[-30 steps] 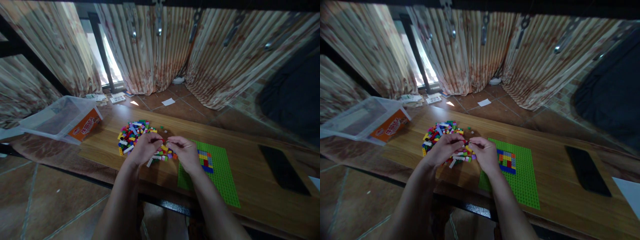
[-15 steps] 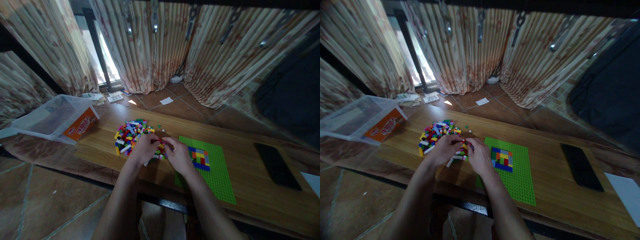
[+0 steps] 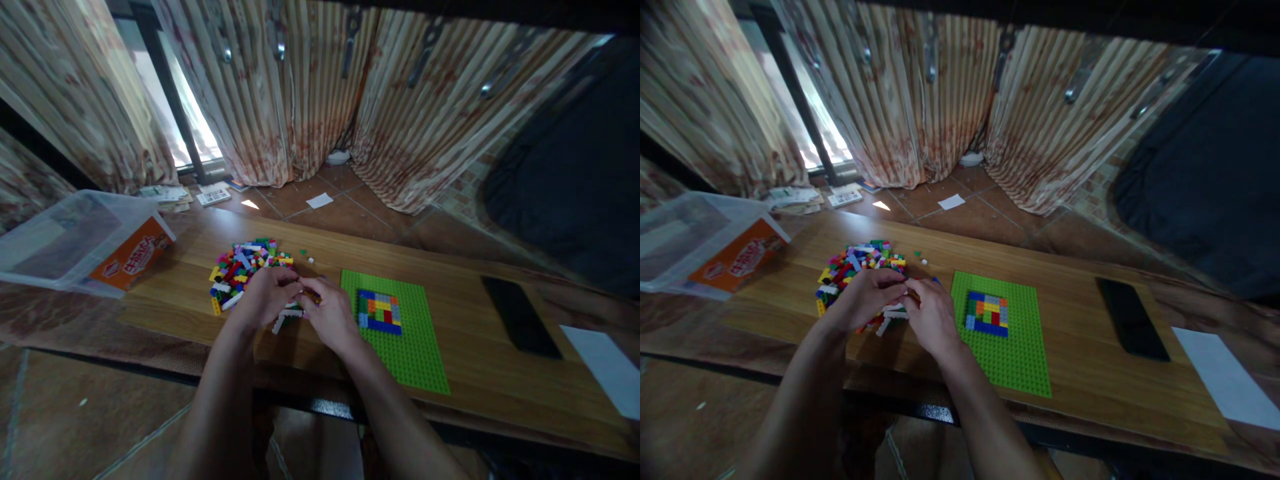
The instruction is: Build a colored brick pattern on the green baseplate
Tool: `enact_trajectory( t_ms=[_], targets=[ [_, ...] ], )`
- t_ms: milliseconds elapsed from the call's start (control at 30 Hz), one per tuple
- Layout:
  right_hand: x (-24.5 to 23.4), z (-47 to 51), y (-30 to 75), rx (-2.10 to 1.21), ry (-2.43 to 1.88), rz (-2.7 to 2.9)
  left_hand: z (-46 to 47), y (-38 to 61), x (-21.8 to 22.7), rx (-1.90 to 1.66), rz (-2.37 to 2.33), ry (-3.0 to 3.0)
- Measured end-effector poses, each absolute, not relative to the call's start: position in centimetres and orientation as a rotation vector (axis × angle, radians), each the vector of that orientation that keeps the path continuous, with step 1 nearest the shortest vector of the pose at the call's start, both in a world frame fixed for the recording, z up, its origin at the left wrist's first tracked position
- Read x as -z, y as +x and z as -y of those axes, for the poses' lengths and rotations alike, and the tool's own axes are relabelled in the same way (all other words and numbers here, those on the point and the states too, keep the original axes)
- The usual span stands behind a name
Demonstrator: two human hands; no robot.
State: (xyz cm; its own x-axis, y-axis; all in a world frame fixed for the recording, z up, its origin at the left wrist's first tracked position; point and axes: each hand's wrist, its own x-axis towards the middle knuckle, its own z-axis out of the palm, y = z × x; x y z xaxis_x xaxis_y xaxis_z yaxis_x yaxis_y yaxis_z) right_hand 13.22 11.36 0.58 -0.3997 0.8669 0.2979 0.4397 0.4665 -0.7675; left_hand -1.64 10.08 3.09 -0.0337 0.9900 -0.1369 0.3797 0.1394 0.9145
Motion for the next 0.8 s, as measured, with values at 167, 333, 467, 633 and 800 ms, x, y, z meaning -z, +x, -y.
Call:
enact_trajectory(
  t_ms=[167, 333, 467, 633, 800],
  targets=[
    [-1.1, -11.3, 13.3, -0.864, -1.082, 1.98, -9.8, -1.8, -3.8, -0.931, -1.493, 1.259],
    [-1.5, -11.0, 13.5, -0.924, -1.023, 1.986, -9.5, -2.3, -4.1, -0.887, -1.411, 1.203],
    [-1.6, -11.0, 13.8, -0.908, -0.971, 2.012, -9.3, -2.4, -4.6, -0.874, -1.371, 1.184],
    [-1.4, -11.6, 14.3, -0.823, -0.998, 1.983, -9.4, -2.4, -4.6, -0.978, -1.4, 1.134],
    [-0.5, -12.2, 14.5, -0.59, -1.197, 2.063, -9.7, -2.7, -4.0, -1.07, -1.469, 1.161]
  ],
)
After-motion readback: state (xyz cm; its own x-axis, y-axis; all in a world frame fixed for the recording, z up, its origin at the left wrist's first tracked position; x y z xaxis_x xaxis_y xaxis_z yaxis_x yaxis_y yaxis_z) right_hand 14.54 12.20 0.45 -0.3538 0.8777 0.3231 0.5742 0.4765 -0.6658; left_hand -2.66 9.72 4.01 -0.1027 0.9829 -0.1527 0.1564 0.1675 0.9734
